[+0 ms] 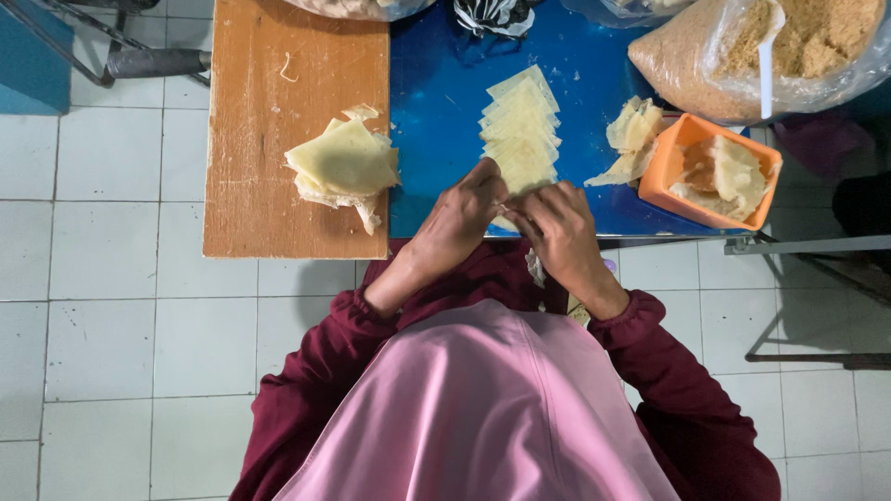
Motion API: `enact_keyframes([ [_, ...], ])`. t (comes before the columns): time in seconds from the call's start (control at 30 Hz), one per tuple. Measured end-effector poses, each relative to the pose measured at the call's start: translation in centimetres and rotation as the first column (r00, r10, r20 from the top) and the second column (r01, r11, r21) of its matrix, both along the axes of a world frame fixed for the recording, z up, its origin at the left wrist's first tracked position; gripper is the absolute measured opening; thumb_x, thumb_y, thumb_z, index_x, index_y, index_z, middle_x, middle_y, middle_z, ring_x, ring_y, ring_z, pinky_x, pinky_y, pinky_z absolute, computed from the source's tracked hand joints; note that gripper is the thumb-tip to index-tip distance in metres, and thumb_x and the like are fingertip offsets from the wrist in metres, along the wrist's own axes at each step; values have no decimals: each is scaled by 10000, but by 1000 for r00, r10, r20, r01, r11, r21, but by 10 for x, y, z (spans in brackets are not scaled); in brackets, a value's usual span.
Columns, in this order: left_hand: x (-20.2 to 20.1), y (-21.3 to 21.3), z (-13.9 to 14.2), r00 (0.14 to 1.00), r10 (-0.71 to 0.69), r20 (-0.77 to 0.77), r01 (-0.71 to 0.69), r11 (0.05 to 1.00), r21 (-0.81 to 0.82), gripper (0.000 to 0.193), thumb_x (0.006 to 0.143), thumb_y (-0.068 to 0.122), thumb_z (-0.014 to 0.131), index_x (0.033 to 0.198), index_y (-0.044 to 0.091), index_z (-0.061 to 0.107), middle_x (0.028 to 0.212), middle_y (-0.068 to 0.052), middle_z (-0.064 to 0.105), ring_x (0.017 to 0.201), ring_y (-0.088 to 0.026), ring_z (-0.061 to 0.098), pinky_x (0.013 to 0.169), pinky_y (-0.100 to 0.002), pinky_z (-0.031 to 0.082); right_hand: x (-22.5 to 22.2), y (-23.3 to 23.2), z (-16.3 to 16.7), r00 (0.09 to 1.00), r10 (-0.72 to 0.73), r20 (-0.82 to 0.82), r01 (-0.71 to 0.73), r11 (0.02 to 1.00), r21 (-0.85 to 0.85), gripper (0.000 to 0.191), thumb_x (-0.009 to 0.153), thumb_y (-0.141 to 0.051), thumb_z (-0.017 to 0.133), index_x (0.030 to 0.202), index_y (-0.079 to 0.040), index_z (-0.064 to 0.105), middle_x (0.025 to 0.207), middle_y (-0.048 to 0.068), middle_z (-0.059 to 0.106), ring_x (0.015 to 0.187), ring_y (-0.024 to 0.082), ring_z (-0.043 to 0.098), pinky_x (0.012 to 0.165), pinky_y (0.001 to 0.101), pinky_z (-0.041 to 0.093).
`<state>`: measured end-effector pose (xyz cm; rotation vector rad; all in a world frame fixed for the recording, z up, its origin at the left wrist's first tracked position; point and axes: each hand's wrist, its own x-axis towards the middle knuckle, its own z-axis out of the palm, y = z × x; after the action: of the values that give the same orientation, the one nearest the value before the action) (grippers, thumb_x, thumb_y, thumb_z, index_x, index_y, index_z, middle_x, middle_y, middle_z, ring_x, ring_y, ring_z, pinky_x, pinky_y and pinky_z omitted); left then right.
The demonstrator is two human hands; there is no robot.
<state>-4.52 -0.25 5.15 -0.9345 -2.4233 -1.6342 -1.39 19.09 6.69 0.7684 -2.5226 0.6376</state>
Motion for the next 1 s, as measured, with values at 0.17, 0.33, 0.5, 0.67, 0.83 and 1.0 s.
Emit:
enact_keyframes([
  [0.17,4,0,3,998,3,-63,-4,1000,-15,64,961,27,613,992,-2,565,1066,-170,505,940,-379,598,774,-460,489,0,-1,-4,996,-87,35,87,996,-2,167,883,-108,822,1005,-65,717,976,97,610,940,288,536,824,398,448],
  [0.33,1,5,-5,985,66,-159,-81,993,-88,68,968,40,619,955,20,556,1065,-150,508,988,-361,592,814,-443,517,12,-3,-4,995,-93,-33,95,993,65,178,965,-82,775,1135,-64,724,1085,39,630,1020,243,558,877,389,435],
  [0.5,9,5,-12,971,164,-172,-189,972,-139,163,956,96,659,1075,8,590,1113,-152,534,1013,-357,607,810,-440,519,17,-3,-5,974,-115,-196,154,967,202,148,955,-127,729,1099,-92,727,1107,23,634,1102,239,570,911,419,391],
  [0.67,21,2,-17,946,171,-274,-226,957,-183,233,974,130,674,1164,16,601,1183,-151,542,1047,-326,615,833,-407,546,7,1,-9,969,-152,-193,199,946,255,176,898,-101,711,1071,-71,711,1136,43,622,1142,262,552,932,450,398],
  [0.83,31,-5,-22,919,96,-382,-227,921,-316,265,941,92,641,1203,55,632,1252,-129,581,1085,-263,633,861,-366,566,7,3,-8,990,-110,-93,126,973,193,299,963,-65,683,1261,-58,691,1203,56,607,1161,277,523,959,446,396],
  [1.0,35,-10,-24,863,64,-501,-252,914,-318,322,936,83,620,1252,23,627,1312,-133,585,1177,-266,620,966,-351,553,20,1,-2,975,-129,-180,185,922,340,555,901,-26,652,1454,-74,638,1247,57,629,1153,258,532,967,459,359],
])
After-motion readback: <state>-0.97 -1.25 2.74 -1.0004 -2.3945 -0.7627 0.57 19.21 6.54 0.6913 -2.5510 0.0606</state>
